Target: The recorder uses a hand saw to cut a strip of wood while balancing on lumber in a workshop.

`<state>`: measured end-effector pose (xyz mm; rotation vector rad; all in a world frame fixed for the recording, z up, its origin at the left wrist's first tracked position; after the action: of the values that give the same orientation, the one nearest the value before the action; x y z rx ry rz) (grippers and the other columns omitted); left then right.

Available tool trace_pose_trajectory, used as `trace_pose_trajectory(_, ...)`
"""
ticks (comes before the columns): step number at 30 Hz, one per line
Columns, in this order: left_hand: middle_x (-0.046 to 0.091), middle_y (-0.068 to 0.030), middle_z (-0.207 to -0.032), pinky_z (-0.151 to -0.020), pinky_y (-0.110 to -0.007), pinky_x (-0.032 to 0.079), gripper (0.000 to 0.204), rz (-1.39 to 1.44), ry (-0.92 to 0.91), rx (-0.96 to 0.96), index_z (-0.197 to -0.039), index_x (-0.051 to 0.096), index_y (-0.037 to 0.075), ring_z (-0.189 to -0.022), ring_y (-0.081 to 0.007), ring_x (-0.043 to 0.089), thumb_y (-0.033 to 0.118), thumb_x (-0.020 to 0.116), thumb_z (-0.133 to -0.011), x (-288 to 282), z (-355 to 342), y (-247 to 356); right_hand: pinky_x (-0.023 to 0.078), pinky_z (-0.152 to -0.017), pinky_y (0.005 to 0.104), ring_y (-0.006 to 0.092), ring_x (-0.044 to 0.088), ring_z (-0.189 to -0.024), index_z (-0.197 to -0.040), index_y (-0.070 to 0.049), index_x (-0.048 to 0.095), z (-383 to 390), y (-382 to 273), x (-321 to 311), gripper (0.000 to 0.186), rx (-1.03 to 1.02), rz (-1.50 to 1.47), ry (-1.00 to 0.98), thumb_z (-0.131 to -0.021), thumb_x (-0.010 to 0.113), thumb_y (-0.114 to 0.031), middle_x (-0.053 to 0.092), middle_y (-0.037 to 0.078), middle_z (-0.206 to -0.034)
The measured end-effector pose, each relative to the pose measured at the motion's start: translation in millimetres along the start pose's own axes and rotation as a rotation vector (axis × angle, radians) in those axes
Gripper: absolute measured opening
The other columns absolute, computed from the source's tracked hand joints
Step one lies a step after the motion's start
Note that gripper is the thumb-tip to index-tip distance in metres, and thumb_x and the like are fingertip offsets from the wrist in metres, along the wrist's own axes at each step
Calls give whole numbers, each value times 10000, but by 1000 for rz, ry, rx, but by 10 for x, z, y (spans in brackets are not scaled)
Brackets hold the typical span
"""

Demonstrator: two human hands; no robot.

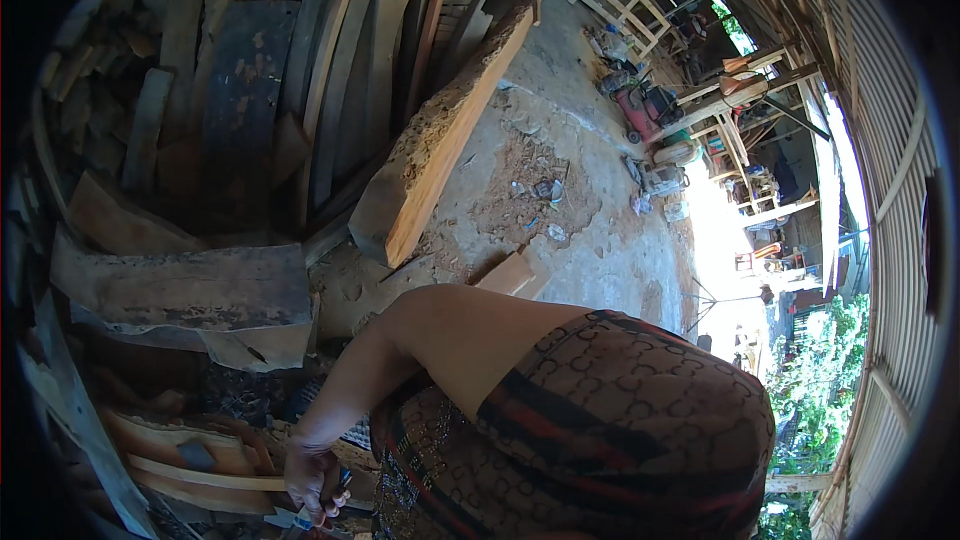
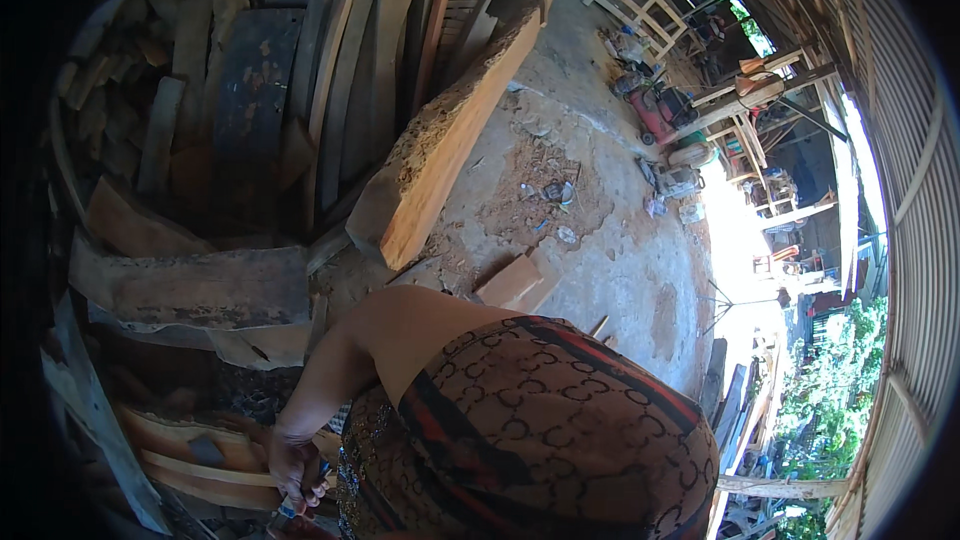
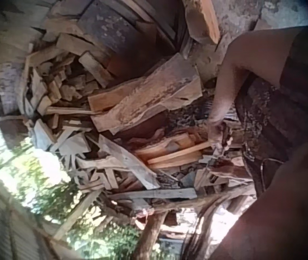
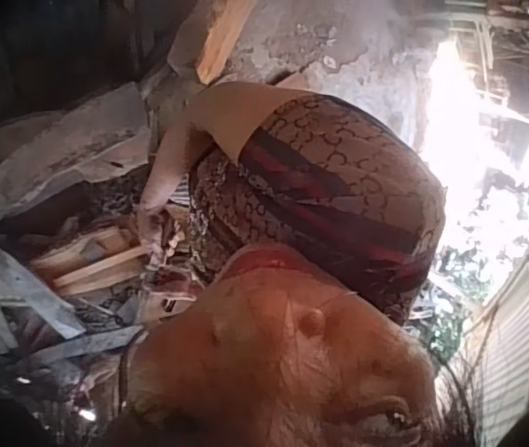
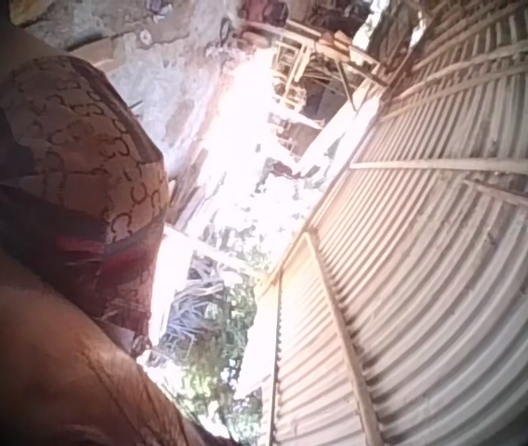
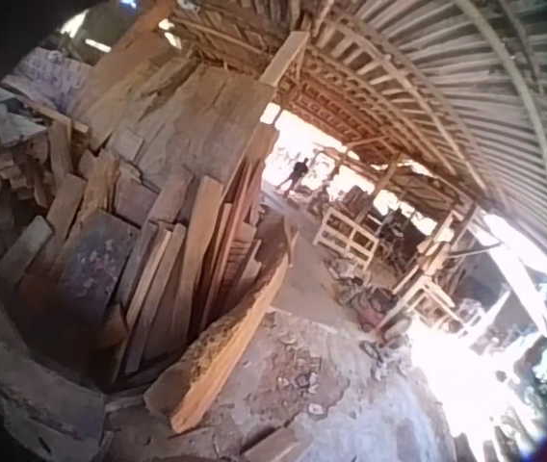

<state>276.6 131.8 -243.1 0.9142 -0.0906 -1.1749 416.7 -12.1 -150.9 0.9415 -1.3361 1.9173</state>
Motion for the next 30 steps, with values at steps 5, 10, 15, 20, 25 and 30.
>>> trace_pose_trajectory(5, 469, 7, -779, -588, -255, 365, 392, 4, 8, 7, -1127, 550, 81, -663, -89, 433, 397, 561, -895, -71, 1, -206, 358, -394, 281, 127, 397, -425, -931, 2, 570, -173, 115, 17, 157, 129, 169, 168, -907, 583, -154, 463, 28, -596)
trace_pose_trajectory(10, 493, 0, -810, -601, -260, 382, 422, 9, 0, 0, -1183, 552, 77, -685, -93, 452, 381, 567, -892, -326, 252, -443, 306, -349, 253, 94, 395, -389, -766, -48, 531, -70, 153, -168, 153, -111, 272, 247, -853, 600, -154, 417, -4, -526)
trace_pose_trajectory(15, 562, 13, -922, -666, -255, 429, 398, 209, 137, -320, -1226, 544, 133, -783, -81, 516, 353, 594, -898, -277, 914, -1028, 382, -436, 242, 62, 501, -510, -767, -101, 595, 561, 245, -802, 191, -193, 768, 462, -890, 597, -246, 538, -28, -599)
trace_pose_trajectory(20, 657, -48, -862, -656, -267, 481, 324, 78, 119, -293, -1119, 653, 59, -747, -109, 601, 289, 610, -896, 289, 1148, -1476, 257, -344, 203, 18, 337, -385, -932, -95, 573, 1634, 552, -1707, 138, 37, 247, 808, -960, 528, -222, 377, -79, -533)
trace_pose_trajectory(25, 660, -86, -853, -677, -289, 523, 339, 89, 167, -397, -1141, 631, 58, -763, -145, 646, 296, 590, -903, 653, 1073, -2065, 257, -336, 202, 21, 331, -372, -881, -88, 527, 2125, 863, -2118, 185, 356, 486, 784, -973, 492, -244, 377, -61, -539)
trace_pose_trajectory(30, 685, -145, -911, -759, -380, 514, 298, -141, 374, -207, -1045, 667, 55, -837, -284, 665, 269, 573, -861, 542, 750, -2556, 274, -335, 207, 29, 343, -381, -879, -91, 519, 1828, 863, -2227, 180, 550, 674, 772, -972, 490, -243, 388, -57, -554)
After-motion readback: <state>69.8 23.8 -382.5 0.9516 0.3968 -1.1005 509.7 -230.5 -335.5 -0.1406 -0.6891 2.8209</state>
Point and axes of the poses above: each hand's wrist, its own z-axis away from the middle knuckle, its own x-axis out of the palm, y = z × x, the point moved 3 cm from there along -z, towards the middle knuckle
